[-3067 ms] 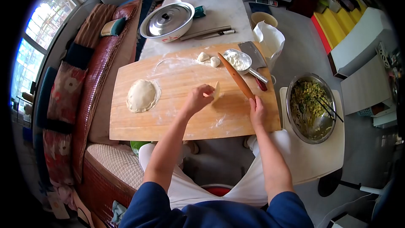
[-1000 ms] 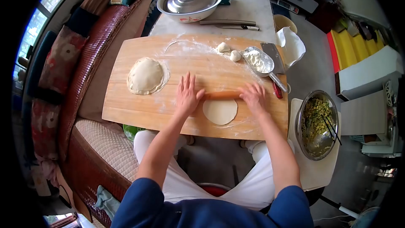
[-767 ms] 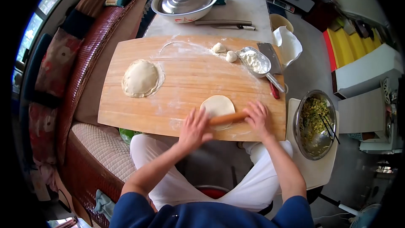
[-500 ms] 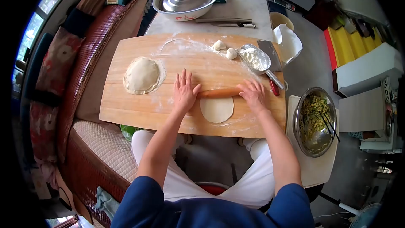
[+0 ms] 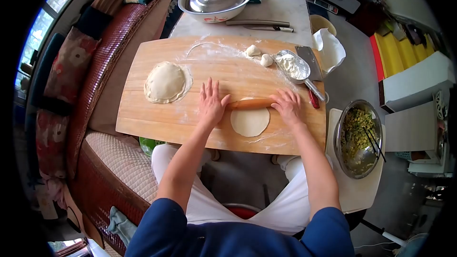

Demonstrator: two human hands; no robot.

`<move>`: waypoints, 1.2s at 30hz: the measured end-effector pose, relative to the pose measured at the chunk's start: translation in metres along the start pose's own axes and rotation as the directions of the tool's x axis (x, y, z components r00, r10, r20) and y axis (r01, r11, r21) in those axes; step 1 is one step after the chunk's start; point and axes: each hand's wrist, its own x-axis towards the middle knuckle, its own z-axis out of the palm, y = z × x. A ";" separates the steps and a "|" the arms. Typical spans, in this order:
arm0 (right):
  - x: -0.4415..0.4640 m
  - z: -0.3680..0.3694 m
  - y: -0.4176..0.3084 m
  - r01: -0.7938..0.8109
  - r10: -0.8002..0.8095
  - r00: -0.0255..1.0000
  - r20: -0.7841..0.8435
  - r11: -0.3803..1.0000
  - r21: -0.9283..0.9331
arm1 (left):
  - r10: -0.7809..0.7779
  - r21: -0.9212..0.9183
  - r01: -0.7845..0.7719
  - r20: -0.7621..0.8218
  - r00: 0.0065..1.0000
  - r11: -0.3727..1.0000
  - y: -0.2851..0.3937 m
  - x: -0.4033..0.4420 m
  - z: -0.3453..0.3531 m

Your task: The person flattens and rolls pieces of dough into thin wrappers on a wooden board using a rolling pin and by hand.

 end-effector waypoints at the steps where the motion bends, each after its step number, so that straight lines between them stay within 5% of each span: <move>1: -0.005 -0.002 0.007 -0.007 0.007 1.000 -0.006 1.000 0.022 | 0.008 0.009 -0.008 -0.022 1.000 1.000 0.008 0.006 -0.001; 6: -0.069 -0.026 0.006 0.045 -0.045 0.996 0.077 0.999 0.001 | 0.280 -0.131 -0.252 0.304 0.911 0.959 0.039 -0.125 -0.030; 9: -0.060 -0.042 -0.031 0.027 -0.023 0.997 0.078 0.998 -0.048 | 0.213 -0.053 -0.207 0.229 0.950 0.977 0.027 -0.105 -0.017; 12: -0.006 -0.022 -0.011 0.022 -0.021 1.000 0.014 0.998 -0.052 | 0.036 -0.018 -0.035 0.033 0.999 0.999 0.015 -0.018 -0.006; 15: 0.001 -0.009 0.018 -0.022 0.022 1.000 -0.020 1.000 -0.010 | -0.007 -0.013 0.007 0.022 1.000 1.000 0.023 0.007 -0.004; 21: -0.081 -0.040 -0.008 0.048 -0.044 0.994 0.100 0.998 -0.041 | 0.354 -0.161 -0.317 0.338 0.872 0.935 0.045 -0.134 -0.035; 24: -0.037 -0.030 -0.009 0.110 -0.108 0.994 0.029 0.990 -0.092 | 0.210 -0.067 -0.200 0.243 0.947 0.977 0.029 -0.084 -0.023; 29: 0.005 -0.010 0.012 -0.036 0.035 0.999 0.032 0.999 0.029 | -0.007 -0.014 0.008 0.026 1.000 1.000 0.013 0.019 0.001; 33: -0.064 -0.011 0.035 0.038 -0.038 0.999 -0.004 0.992 0.123 | 0.216 -0.042 -0.212 0.177 0.960 0.976 0.038 -0.068 -0.014; 36: -0.075 -0.051 -0.014 0.025 -0.023 0.991 0.135 1.000 -0.013 | 0.272 -0.133 -0.242 0.294 0.916 0.961 0.039 -0.121 -0.026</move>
